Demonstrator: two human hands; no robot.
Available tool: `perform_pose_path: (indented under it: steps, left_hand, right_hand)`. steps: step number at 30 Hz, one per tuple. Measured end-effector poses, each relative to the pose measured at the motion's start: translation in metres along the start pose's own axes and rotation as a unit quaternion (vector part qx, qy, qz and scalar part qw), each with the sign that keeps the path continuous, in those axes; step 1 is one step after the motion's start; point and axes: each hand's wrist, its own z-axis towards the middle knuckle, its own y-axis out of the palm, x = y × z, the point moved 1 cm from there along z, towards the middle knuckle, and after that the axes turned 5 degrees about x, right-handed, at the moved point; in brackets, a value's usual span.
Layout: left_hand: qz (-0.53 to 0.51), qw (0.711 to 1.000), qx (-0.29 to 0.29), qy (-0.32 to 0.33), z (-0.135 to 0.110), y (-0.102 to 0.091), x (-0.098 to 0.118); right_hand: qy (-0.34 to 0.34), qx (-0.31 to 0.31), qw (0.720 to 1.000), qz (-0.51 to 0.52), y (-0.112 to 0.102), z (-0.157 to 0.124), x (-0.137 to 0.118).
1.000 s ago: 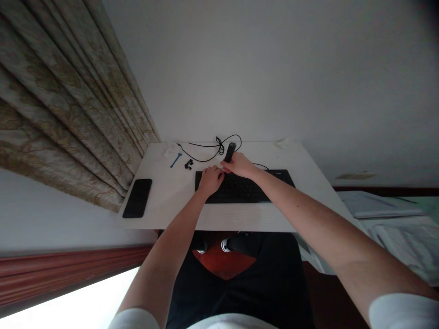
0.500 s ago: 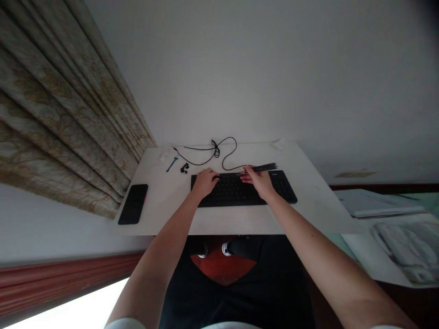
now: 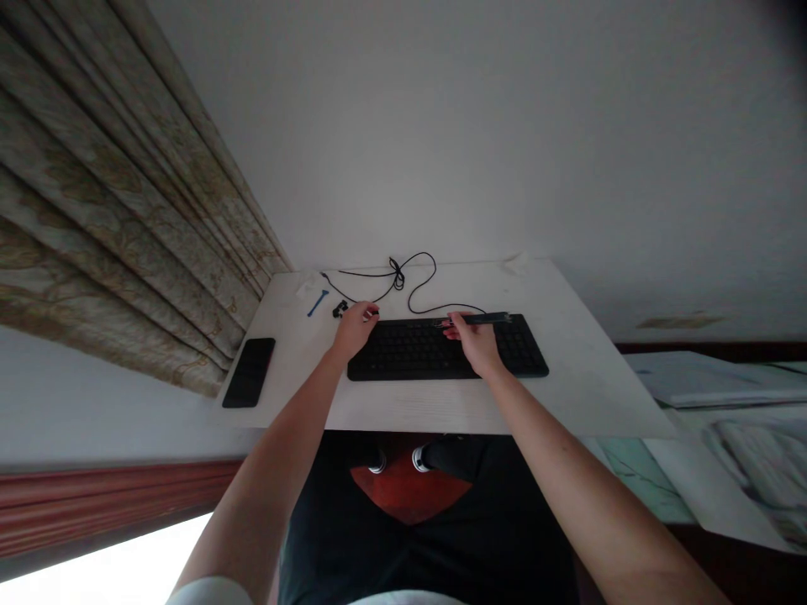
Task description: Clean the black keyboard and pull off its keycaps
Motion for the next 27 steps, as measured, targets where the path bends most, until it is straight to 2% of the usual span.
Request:
perform_pose_path:
  steps: [4,9,11,14,16,18,21,22,25,27]
  left_hand:
    - [0.021,0.998,0.052,-0.041,0.004,-0.019,-0.028]
    - [0.054,0.992,0.064,-0.09,0.008,-0.031,-0.058]
    - [0.064,0.993,0.055,-0.077,0.01,-0.03,-0.062]
    - [0.093,0.995,0.027,-0.022,0.012,-0.026,-0.061]
    - [0.11,0.994,0.019,0.006,0.013,-0.023,-0.059]
    - [0.124,0.992,0.037,0.01,0.011,-0.021,-0.053]
    - [0.14,0.987,0.077,0.005,0.001,-0.014,-0.035]
    - [0.142,0.987,0.072,0.015,-0.005,-0.008,-0.026]
    - [0.139,0.986,-0.02,0.094,-0.027,0.015,0.006]
    - [0.153,0.978,-0.055,0.128,-0.041,0.031,0.024]
  right_hand:
    - [-0.012,-0.01,1.0,-0.02,0.0,-0.003,0.0]
    - [-0.015,-0.015,0.999,-0.029,0.0,-0.005,-0.003]
    - [-0.017,-0.014,0.999,-0.032,0.0,-0.006,-0.004]
    - [-0.019,-0.014,0.999,-0.035,0.0,-0.006,-0.004]
    - [-0.02,-0.013,0.999,-0.035,-0.001,-0.006,-0.003]
    - [-0.021,-0.013,0.999,-0.032,-0.001,-0.005,-0.002]
    - [-0.024,-0.015,0.999,-0.027,-0.002,-0.004,0.0]
    - [-0.025,-0.015,0.999,-0.027,-0.002,-0.004,0.001]
    - [-0.026,-0.013,0.999,-0.03,-0.003,-0.004,0.001]
    - [-0.03,-0.009,0.999,-0.033,-0.003,-0.005,0.001]
